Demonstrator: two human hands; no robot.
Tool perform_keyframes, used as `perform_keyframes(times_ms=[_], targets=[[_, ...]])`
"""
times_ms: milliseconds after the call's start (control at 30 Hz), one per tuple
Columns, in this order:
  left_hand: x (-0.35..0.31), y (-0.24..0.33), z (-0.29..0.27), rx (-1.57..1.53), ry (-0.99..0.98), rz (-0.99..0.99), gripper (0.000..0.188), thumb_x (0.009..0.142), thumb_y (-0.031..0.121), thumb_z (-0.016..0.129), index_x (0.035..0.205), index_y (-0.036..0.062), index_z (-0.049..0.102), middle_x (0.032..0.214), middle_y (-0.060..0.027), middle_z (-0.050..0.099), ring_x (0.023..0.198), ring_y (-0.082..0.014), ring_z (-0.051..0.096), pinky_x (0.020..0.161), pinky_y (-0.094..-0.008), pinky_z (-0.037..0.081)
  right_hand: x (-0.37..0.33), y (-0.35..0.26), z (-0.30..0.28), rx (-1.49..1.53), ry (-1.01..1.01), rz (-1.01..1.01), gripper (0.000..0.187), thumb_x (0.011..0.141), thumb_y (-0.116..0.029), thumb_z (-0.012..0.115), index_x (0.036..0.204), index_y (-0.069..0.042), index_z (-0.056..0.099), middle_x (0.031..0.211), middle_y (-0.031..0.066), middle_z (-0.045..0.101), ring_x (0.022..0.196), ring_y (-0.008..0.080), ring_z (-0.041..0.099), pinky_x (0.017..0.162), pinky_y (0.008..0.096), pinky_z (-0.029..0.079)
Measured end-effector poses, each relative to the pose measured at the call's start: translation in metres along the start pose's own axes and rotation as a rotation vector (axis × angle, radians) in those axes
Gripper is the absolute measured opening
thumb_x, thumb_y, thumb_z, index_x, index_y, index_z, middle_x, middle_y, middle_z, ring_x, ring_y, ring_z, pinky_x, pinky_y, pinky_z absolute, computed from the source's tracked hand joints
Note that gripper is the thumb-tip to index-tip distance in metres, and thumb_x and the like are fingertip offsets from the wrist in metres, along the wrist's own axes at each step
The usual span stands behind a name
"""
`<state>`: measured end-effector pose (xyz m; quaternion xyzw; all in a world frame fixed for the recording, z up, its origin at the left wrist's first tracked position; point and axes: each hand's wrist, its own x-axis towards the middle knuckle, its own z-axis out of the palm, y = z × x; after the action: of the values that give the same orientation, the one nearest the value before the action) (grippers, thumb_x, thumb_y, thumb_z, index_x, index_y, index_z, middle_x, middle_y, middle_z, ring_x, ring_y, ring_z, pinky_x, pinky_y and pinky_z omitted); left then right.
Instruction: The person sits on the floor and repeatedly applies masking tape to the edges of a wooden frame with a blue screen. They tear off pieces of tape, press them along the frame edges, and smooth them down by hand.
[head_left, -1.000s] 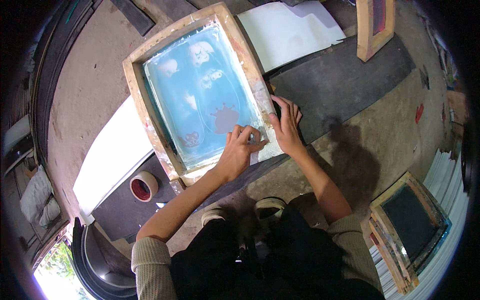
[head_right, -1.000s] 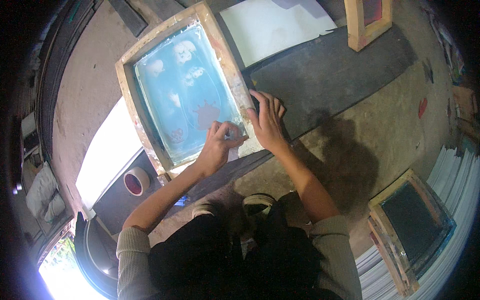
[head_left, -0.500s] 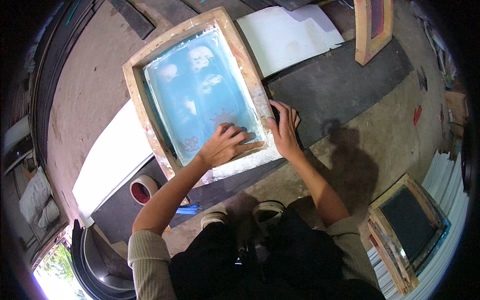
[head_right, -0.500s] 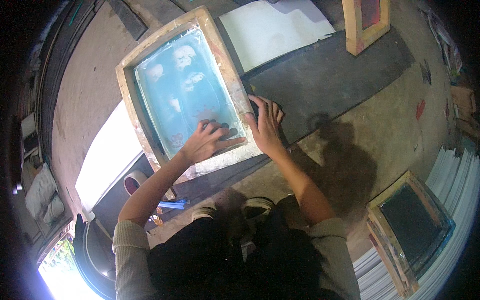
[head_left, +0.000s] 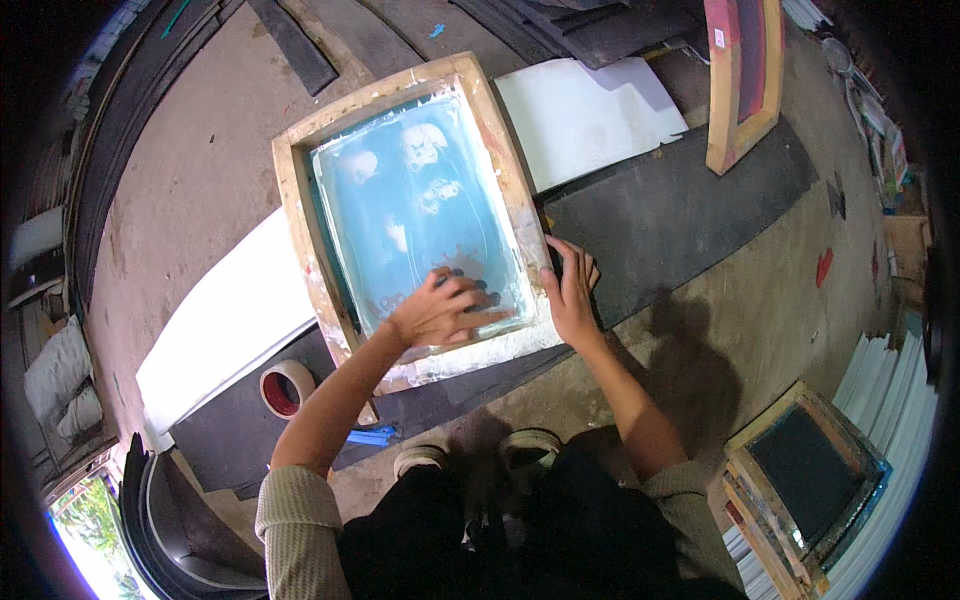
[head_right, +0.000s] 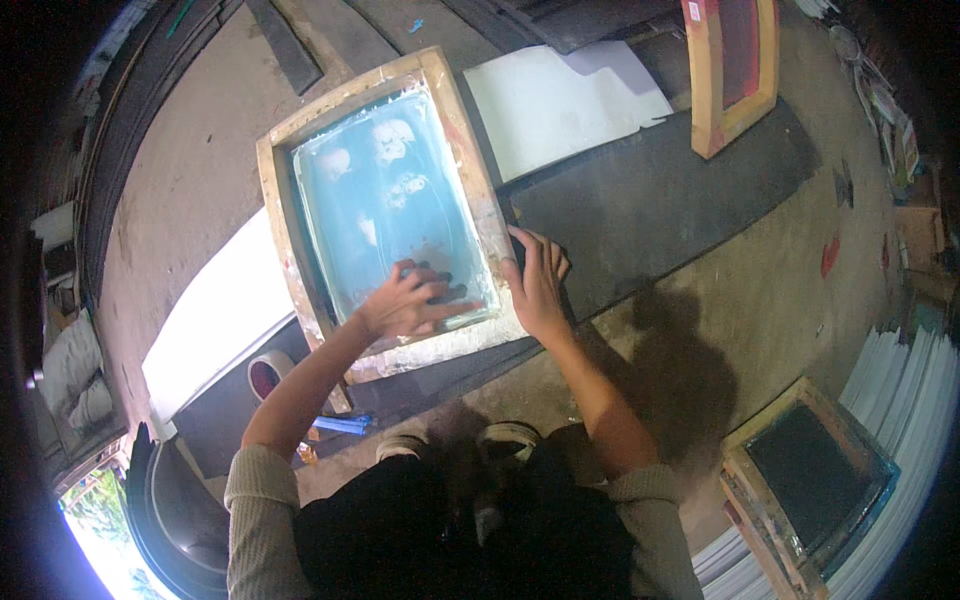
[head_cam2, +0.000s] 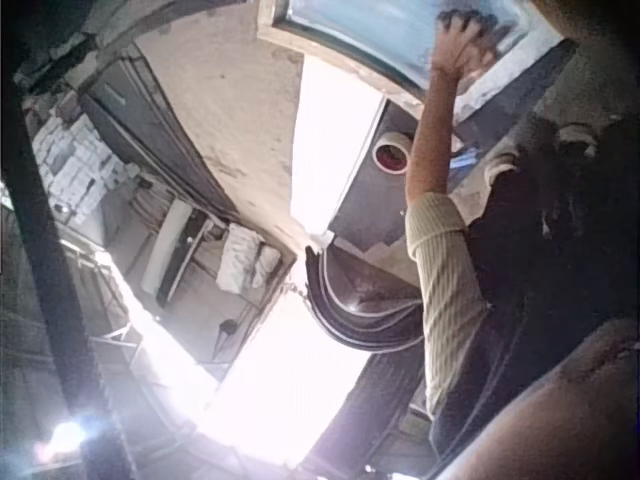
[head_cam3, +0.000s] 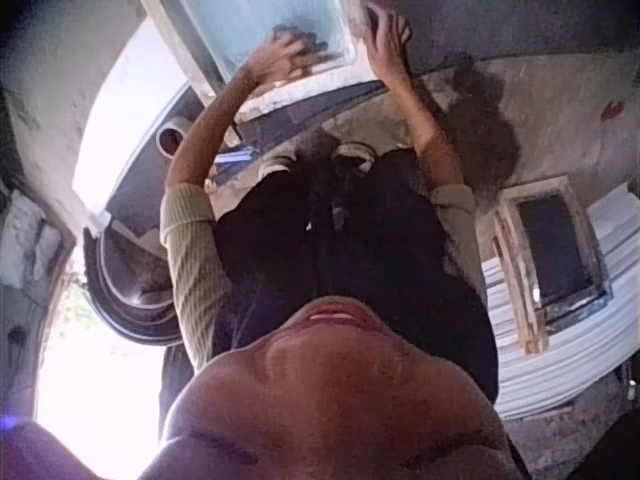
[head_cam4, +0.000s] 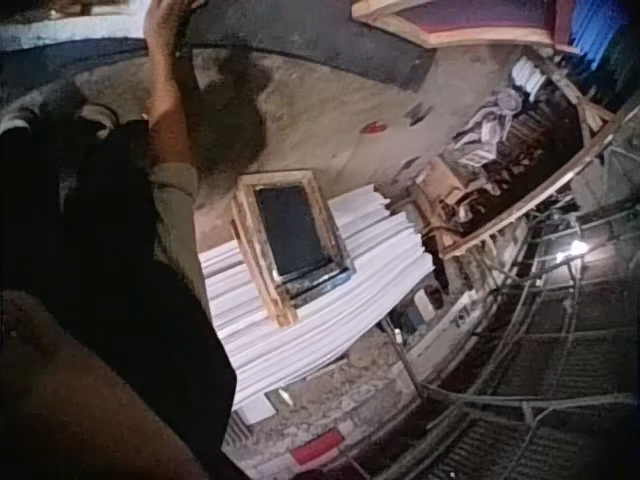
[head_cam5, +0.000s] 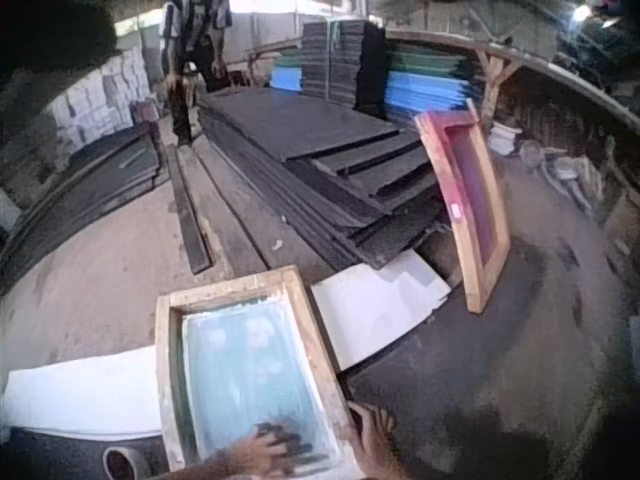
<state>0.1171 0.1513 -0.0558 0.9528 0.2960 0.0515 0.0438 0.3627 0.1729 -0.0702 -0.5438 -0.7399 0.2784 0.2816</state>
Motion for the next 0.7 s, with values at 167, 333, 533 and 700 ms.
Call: perform_keyframes(times_ms=[167,333,533,700], targets=[[-0.009,-0.004,-0.006,-0.089,-0.034,-0.048,0.06,0.083,0.034,0.056,0.136,0.0459,0.031,0.111,-0.0003,0.046,0.106,-0.018,0.041,0.095,-0.0425,0.033,0.004,-0.001,0.001,0.025,0.016,-0.038,0.044,0.091,-0.026,0.048,0.13,-0.008,0.038,0.124,0.0132,0.042,0.115,0.031,0.035,0.097,0.0474,0.02],[-0.072,0.006,-0.033,-0.09,-0.009,-0.404,0.057,0.082,0.016,0.056,0.133,0.0375,0.041,0.117,-0.004,0.045,0.107,-0.0237,0.043,0.095,-0.0444,0.032,0.008,-0.014,-0.014,-0.272,-0.104,-0.388,0.038,0.085,-0.014,0.056,0.123,-0.013,0.048,0.124,0.0092,0.043,0.116,0.0275,0.036,0.098,0.0473,0.025],[-0.137,0.053,-0.038,-0.31,0.425,-1.203,0.052,0.084,0.006,0.05,0.135,0.0117,0.038,0.124,-0.0176,0.037,0.117,-0.0349,0.036,0.1,-0.0456,0.028,0.053,-0.049,-0.031,-0.512,-0.814,-1.211,0.041,0.08,-0.011,0.053,0.121,-0.018,0.055,0.127,-0.0071,0.047,0.126,0.0134,0.035,0.107,0.0395,0.027],[-0.141,0.053,-0.019,-0.518,0.678,-1.263,0.047,0.089,0.007,0.042,0.135,0.0024,0.034,0.125,-0.0224,0.034,0.118,-0.0355,0.035,0.102,-0.0407,0.028,0.076,-0.068,-0.016,-0.655,-1.047,-1.425,0.054,0.083,-0.01,0.047,0.134,-0.023,0.041,0.14,-0.0104,0.035,0.134,0.0139,0.026,0.111,0.0446,0.021]])
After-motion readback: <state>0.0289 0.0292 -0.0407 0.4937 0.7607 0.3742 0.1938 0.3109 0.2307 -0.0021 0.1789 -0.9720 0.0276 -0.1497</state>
